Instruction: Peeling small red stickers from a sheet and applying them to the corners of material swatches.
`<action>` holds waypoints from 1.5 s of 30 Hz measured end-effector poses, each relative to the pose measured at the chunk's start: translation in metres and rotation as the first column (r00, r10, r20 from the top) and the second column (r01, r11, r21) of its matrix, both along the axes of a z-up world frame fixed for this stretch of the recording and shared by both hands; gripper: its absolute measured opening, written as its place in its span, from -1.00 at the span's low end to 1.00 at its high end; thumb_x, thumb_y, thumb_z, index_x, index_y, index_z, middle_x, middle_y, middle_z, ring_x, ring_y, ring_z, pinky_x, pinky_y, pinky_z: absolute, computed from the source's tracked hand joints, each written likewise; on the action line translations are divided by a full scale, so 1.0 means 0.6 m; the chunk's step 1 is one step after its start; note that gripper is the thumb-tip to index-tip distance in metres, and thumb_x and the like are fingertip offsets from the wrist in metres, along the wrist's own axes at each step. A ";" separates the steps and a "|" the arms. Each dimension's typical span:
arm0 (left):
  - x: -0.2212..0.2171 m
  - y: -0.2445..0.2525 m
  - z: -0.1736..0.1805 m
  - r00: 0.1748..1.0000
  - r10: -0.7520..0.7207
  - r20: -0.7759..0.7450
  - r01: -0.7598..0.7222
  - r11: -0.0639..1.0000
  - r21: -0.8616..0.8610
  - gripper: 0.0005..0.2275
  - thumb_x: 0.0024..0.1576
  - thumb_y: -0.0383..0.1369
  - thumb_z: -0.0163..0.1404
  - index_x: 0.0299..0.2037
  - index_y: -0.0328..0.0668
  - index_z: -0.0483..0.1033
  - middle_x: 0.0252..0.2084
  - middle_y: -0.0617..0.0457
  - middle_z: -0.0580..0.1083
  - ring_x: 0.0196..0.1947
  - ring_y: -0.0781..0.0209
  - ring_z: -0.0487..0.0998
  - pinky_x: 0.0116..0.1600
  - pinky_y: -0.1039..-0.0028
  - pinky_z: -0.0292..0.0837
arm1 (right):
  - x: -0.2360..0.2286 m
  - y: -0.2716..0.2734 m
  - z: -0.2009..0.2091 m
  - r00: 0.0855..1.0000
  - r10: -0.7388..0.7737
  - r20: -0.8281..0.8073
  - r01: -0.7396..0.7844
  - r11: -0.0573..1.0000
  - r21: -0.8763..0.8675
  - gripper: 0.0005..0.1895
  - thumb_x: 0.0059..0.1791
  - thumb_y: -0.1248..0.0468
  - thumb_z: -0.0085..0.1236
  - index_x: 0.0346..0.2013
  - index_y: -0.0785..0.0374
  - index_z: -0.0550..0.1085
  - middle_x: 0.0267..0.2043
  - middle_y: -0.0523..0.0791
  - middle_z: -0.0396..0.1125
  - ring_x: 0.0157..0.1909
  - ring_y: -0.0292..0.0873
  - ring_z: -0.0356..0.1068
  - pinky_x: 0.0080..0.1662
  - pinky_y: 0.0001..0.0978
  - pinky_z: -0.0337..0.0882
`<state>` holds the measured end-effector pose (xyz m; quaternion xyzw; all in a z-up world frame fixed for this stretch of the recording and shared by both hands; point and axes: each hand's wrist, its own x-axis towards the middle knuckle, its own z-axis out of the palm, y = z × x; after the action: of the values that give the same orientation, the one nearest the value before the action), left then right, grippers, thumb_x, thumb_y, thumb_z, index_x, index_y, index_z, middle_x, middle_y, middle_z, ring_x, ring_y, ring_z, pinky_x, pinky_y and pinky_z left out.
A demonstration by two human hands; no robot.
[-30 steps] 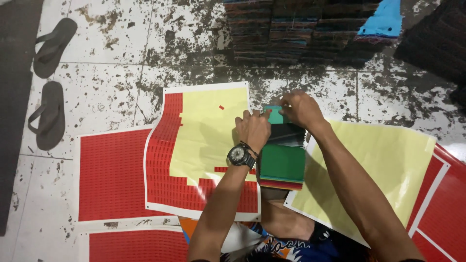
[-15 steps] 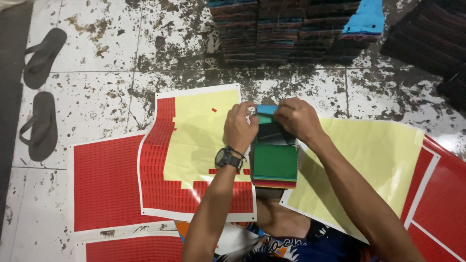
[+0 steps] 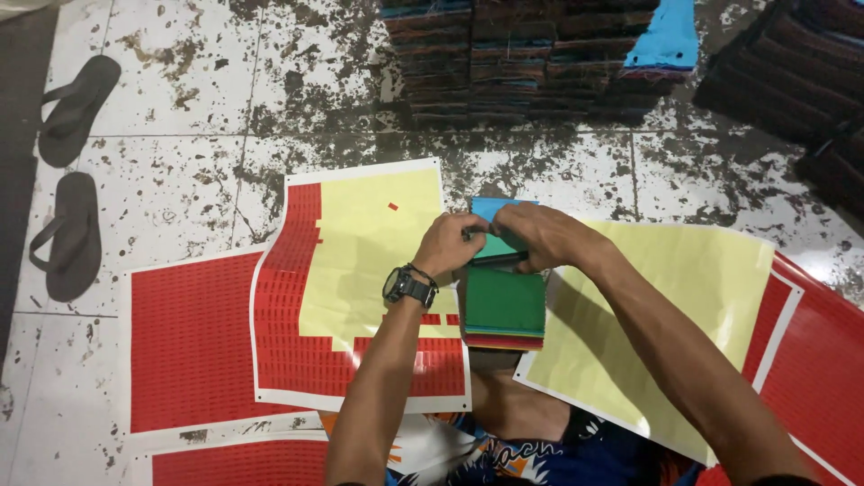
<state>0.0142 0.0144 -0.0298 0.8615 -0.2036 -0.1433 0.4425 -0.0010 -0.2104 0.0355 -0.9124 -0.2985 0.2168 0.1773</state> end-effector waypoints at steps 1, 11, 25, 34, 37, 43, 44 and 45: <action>0.004 0.001 -0.007 1.000 0.004 -0.001 -0.004 1.000 0.001 -0.81 0.05 -0.27 0.06 -0.16 0.14 0.65 -0.20 0.03 0.62 -0.11 -0.11 0.61 0.13 0.17 0.46 | 0.004 0.002 0.008 1.000 0.004 -0.001 -0.004 1.000 0.001 -0.26 -0.32 0.14 0.46 0.05 0.08 0.28 -0.02 -0.04 0.35 0.16 0.20 0.33 0.09 0.15 0.43; 0.021 0.019 -0.013 0.805 0.164 -0.570 -0.388 0.873 -0.297 -0.58 0.08 -0.18 -0.03 0.17 0.05 0.53 -0.15 0.00 0.52 -0.30 0.27 0.47 -0.31 0.53 0.48 | 0.072 0.002 0.041 0.942 -0.207 -0.266 0.246 0.962 0.122 -0.32 -0.15 0.07 0.13 0.28 -0.01 0.27 0.06 0.16 0.42 0.18 0.32 0.38 0.22 0.26 0.33; 0.007 0.030 0.028 0.901 -0.063 -0.430 -0.053 0.966 -0.252 -0.22 -0.15 -0.57 -0.02 0.42 0.04 0.15 0.16 -0.06 0.44 0.01 0.09 0.39 0.08 0.31 0.40 | 0.070 -0.003 0.044 0.931 -0.273 -0.242 0.315 0.937 0.154 -0.30 -0.06 0.25 0.00 0.42 -0.03 0.18 0.02 0.11 0.46 0.13 0.28 0.40 0.15 0.25 0.34; 0.007 -0.009 0.052 0.823 0.124 -0.555 -0.371 0.857 -0.358 -0.43 -0.05 -0.32 0.20 0.24 -0.01 0.41 -0.03 0.03 0.52 -0.16 0.31 0.45 -0.07 0.45 0.44 | 0.070 0.008 0.090 0.815 -0.376 -0.440 0.464 0.879 0.108 -0.34 -0.08 -0.12 -0.16 0.31 -0.13 0.36 0.17 0.07 0.40 0.31 0.22 0.28 0.26 0.22 0.23; 0.017 -0.014 0.048 0.784 0.159 -0.600 -0.421 0.847 -0.326 -0.60 0.08 -0.23 0.05 0.17 0.08 0.49 -0.19 0.14 0.52 -0.23 0.39 0.47 -0.09 0.55 0.45 | 0.077 0.006 0.073 0.819 -0.380 -0.429 0.458 0.884 0.091 -0.37 -0.10 -0.03 0.06 0.26 0.00 0.38 0.11 0.08 0.42 0.21 0.18 0.39 0.22 0.15 0.32; 0.029 -0.030 -0.008 0.822 0.302 -0.483 -0.459 0.852 -0.250 -0.74 0.12 -0.21 0.20 0.01 0.14 0.57 -0.20 0.20 0.61 -0.33 0.52 0.48 -0.18 0.64 0.42 | 0.100 -0.010 -0.018 0.910 -0.348 -0.226 0.385 0.911 0.147 -0.46 -0.13 0.14 0.38 0.11 0.01 0.43 -0.10 0.01 0.49 0.00 0.10 0.50 0.00 -0.02 0.48; 0.026 -0.029 0.001 0.826 0.290 -0.484 -0.466 0.834 -0.296 -0.74 0.12 -0.25 0.20 0.02 0.09 0.56 -0.19 0.18 0.61 -0.35 0.55 0.45 -0.20 0.66 0.40 | 0.100 -0.013 -0.020 0.905 -0.361 -0.227 0.399 0.904 0.153 -0.47 -0.15 0.13 0.40 0.08 0.03 0.45 -0.14 0.00 0.50 -0.04 0.08 0.51 -0.02 -0.03 0.48; 0.022 -0.029 0.010 0.829 0.277 -0.485 -0.472 0.812 -0.343 -0.73 0.13 -0.29 0.21 0.02 0.04 0.56 -0.19 0.15 0.62 -0.37 0.57 0.41 -0.21 0.69 0.38 | 0.101 -0.017 -0.021 0.899 -0.374 -0.227 0.413 0.897 0.158 -0.48 -0.16 0.12 0.42 0.06 0.06 0.48 -0.18 -0.01 0.52 -0.07 0.06 0.52 -0.05 -0.04 0.48</action>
<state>0.0275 -0.0027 -0.0239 0.7084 0.0452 -0.1786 0.6813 0.0595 -0.2205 0.0226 -0.9061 -0.1091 0.2313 0.3370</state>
